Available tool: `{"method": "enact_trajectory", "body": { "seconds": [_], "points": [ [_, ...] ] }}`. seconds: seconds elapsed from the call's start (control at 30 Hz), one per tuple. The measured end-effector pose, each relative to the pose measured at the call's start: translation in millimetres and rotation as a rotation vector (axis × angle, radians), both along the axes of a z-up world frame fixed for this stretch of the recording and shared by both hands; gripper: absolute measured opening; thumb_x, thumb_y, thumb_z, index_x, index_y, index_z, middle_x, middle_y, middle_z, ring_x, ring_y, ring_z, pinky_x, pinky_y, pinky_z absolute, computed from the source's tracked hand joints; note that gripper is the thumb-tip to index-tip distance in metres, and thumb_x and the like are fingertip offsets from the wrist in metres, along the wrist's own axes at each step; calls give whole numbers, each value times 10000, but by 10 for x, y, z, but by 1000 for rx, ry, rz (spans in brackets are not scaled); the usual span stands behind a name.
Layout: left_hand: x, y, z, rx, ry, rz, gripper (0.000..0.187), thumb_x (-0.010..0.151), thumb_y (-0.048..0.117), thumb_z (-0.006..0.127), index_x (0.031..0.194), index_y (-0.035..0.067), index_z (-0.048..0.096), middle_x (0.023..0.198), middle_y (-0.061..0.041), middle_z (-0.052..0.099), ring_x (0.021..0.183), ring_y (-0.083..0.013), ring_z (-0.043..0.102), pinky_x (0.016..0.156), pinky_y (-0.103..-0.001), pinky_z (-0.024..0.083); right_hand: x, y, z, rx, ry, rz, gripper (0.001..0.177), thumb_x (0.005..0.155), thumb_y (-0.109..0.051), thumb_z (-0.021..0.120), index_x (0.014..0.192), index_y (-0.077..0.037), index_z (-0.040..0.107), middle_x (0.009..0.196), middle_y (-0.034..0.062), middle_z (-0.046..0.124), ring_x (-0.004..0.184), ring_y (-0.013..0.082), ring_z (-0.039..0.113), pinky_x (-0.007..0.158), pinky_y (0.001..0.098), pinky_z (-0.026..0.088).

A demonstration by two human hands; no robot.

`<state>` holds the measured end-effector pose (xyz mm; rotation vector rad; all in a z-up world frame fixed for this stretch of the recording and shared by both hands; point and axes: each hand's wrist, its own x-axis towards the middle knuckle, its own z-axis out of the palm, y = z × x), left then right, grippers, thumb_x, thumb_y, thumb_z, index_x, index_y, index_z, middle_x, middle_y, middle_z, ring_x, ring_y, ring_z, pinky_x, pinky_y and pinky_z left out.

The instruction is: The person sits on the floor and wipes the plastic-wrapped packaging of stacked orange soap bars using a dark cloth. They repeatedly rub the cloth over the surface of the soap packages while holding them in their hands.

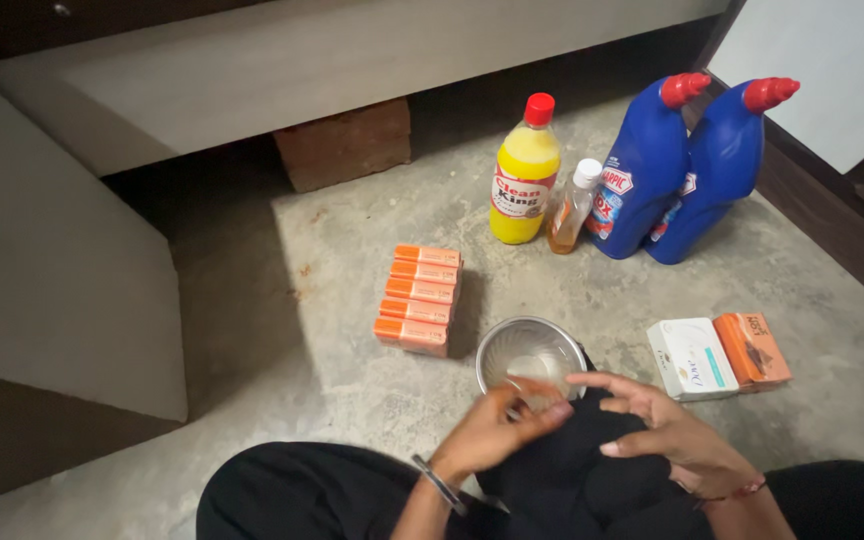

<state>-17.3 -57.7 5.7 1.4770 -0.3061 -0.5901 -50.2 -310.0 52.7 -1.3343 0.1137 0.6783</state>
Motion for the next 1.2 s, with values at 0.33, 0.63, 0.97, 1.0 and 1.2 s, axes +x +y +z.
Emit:
{"method": "enact_trajectory", "body": {
  "seconds": [0.33,0.63,0.97,1.0,1.2],
  "points": [
    [76,88,140,50,-197,457,190,1028,243,667,986,71,598,744,18,496,715,-70,430,642,-225,411,-17,-236,-360,-285,-51,145,821,726,-71,900,1444,1,508,1490,185,580,1394,239,538,1168,363,381],
    [-222,-56,519,-141,-117,111,174,1064,230,600,1113,72,546,834,6,526,772,-76,463,680,-242,430,-96,-415,-916,-78,-193,167,670,794,-43,904,1352,90,559,1143,198,650,1082,234,604,973,404,512],
    [-344,-261,-66,342,-430,357,223,1023,207,692,1176,62,618,942,-122,663,803,-201,681,718,-352,530,98,-68,-474,364,53,-502,316,961,-95,530,1259,-19,607,1162,147,699,1040,261,701,928,445,539],
    [-334,-268,-132,357,-330,302,242,1020,224,696,1193,74,620,878,-103,663,783,-192,661,715,-345,520,129,-10,-447,364,49,-491,305,988,-77,528,1283,-38,595,1161,131,689,1037,256,690,926,454,529],
    [-314,-328,-454,248,-61,478,232,952,149,701,1179,104,685,797,-89,680,727,-206,658,691,-337,539,350,91,-604,198,-28,-345,458,874,65,571,1326,-8,586,1207,110,700,1132,202,663,1011,372,513]
  ]
}}
